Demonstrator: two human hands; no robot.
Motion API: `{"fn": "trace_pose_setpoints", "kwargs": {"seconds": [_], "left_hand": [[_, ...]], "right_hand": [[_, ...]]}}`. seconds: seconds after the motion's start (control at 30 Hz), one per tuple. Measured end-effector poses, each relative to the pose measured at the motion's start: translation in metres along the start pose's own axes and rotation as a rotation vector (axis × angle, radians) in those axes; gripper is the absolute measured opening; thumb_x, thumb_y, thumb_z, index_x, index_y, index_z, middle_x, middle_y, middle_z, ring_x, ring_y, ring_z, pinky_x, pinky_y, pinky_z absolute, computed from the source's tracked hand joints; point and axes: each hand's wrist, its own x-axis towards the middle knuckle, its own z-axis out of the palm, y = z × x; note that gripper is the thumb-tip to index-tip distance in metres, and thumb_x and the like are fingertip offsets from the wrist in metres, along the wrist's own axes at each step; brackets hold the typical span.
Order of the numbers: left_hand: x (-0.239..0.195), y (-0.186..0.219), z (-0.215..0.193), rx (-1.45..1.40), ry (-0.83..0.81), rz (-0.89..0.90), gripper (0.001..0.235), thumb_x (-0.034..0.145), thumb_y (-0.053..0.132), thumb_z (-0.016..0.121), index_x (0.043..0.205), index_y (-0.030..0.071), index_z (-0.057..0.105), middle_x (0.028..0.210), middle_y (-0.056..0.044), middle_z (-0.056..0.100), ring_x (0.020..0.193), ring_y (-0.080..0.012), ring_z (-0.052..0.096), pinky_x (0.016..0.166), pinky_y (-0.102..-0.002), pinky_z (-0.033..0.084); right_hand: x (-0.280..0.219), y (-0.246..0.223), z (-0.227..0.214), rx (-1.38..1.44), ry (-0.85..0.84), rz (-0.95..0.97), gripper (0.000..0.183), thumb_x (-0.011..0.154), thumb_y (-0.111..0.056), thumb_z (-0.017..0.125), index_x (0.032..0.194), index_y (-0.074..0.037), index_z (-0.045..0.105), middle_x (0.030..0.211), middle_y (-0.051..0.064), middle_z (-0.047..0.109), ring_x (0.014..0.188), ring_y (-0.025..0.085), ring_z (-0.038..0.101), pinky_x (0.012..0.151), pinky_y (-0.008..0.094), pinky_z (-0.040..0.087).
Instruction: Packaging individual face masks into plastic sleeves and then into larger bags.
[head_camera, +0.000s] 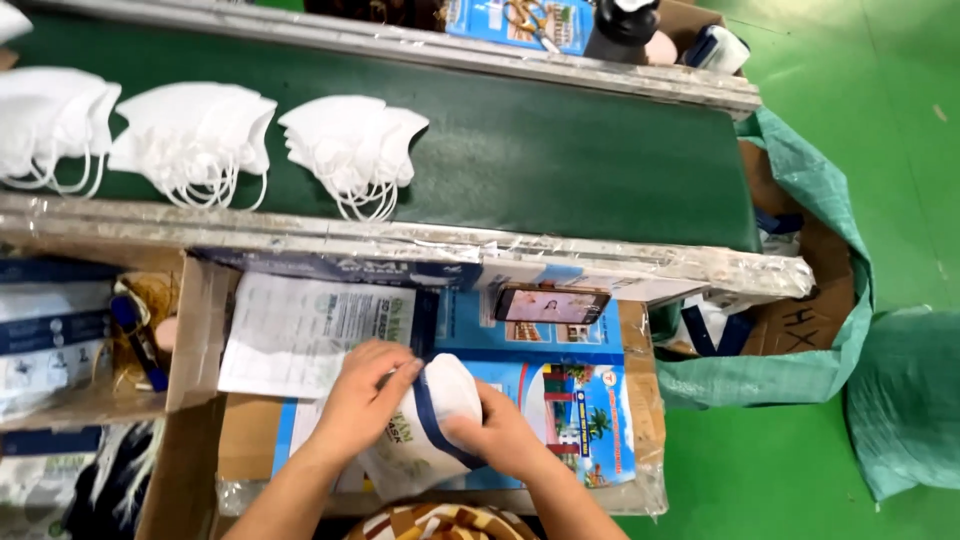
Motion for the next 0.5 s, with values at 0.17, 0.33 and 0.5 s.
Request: {"fn": "trace_pose_setpoints", "kwargs": {"seconds": [0.17,0.33,0.5], "left_hand": [[-0.004,0.028,0.021,0.148,0.014,0.219,0.01,0.087,0.019,0.069,0.085,0.01,0.072,0.095,-0.006,0.072,0.104,-0.0351,0.062,0.095,-0.05,0.041],[-0.003,0.005,0.022,0.158,0.119,0.093,0.01,0.091,0.017,0.066,0.088,0.008,0.07,0.095,-0.008,0.069,0.095,-0.0342,0.063,0.087,-0.046,0.046],[-0.001,0.039,-0.004,0.072,-0.155,-0.053,0.012,0.086,0.02,0.071,0.091,0.01,0.075,0.095,-0.006,0.071,0.09,-0.0325,0.064,0.079,-0.042,0.05]], "right_hand": [[-0.004,0.042,-0.002,-0.146,-0.103,0.042,0.028,0.087,-0.007,0.07,0.114,0.001,0.069,0.097,0.013,0.07,0.088,0.021,0.064,0.078,0.033,0.052],[-0.005,0.006,-0.011,-0.395,-0.008,-0.371,0.025,0.087,-0.004,0.073,0.112,0.0,0.07,0.107,0.018,0.07,0.096,0.032,0.068,0.085,0.037,0.054],[-0.015,-0.009,-0.009,-0.147,0.061,-0.239,0.029,0.088,-0.007,0.076,0.115,-0.01,0.065,0.097,0.012,0.071,0.089,0.024,0.068,0.079,0.034,0.055]]}}
